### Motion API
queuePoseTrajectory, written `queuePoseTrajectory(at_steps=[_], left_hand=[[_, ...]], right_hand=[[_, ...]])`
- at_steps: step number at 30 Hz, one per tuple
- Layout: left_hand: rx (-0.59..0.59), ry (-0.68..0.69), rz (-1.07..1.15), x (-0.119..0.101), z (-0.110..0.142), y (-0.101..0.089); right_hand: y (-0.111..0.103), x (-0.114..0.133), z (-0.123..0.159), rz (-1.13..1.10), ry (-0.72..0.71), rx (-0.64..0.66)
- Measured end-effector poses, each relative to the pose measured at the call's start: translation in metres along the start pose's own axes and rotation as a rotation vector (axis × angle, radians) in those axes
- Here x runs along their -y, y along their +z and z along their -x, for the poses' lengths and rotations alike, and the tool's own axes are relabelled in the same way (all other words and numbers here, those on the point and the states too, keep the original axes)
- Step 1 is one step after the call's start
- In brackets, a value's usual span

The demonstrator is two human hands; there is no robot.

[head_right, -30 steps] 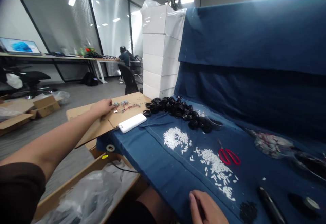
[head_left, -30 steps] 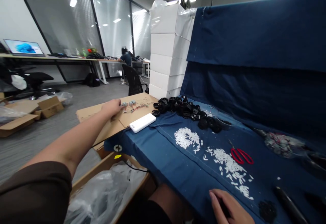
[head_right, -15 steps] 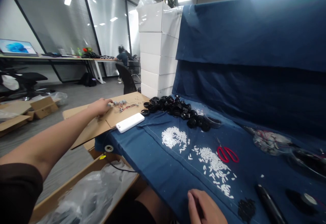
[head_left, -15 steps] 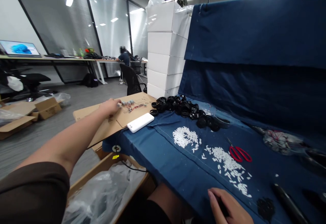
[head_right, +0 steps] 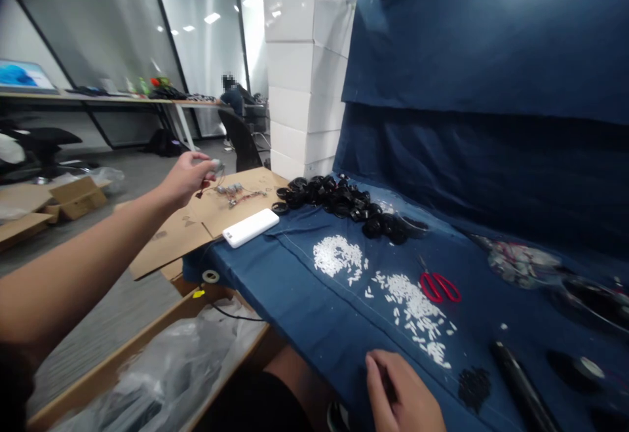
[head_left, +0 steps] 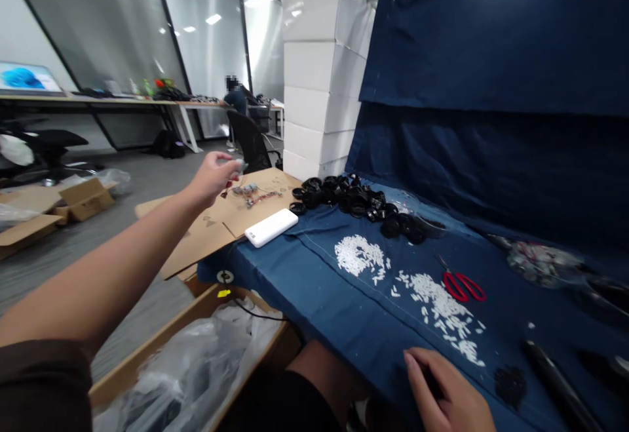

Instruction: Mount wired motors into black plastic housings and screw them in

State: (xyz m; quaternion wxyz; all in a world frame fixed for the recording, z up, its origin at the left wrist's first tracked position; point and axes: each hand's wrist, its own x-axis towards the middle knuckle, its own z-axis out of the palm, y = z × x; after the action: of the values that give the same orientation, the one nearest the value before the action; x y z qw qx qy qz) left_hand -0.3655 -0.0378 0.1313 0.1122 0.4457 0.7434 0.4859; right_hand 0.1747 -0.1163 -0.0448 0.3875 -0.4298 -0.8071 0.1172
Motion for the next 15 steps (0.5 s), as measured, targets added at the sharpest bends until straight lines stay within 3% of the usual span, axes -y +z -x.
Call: queuePoseTrajectory(at_steps=[3,9,12,15], left_hand=[[0.241,0.091,0.158,-0.035,0.028,0.062],[0.933,0.348,0.36,-0.108,0.126,0.189],[1.084,0.462,0.386,-0.127,0.155,0.236],[1.106,0.499,0.39,-0.128,0.162,0.265]], right_hand=[[-0.011,0.011,-0.009,0.012,-0.025,-0.041],[-0.042,0.014,-0.042,0.115,-0.083,-0.133],[-0.059,0.002,-0.074,0.147,-0.155,-0.12],[-0.06,-0.014,-0.101,0.175,-0.253,-0.041]])
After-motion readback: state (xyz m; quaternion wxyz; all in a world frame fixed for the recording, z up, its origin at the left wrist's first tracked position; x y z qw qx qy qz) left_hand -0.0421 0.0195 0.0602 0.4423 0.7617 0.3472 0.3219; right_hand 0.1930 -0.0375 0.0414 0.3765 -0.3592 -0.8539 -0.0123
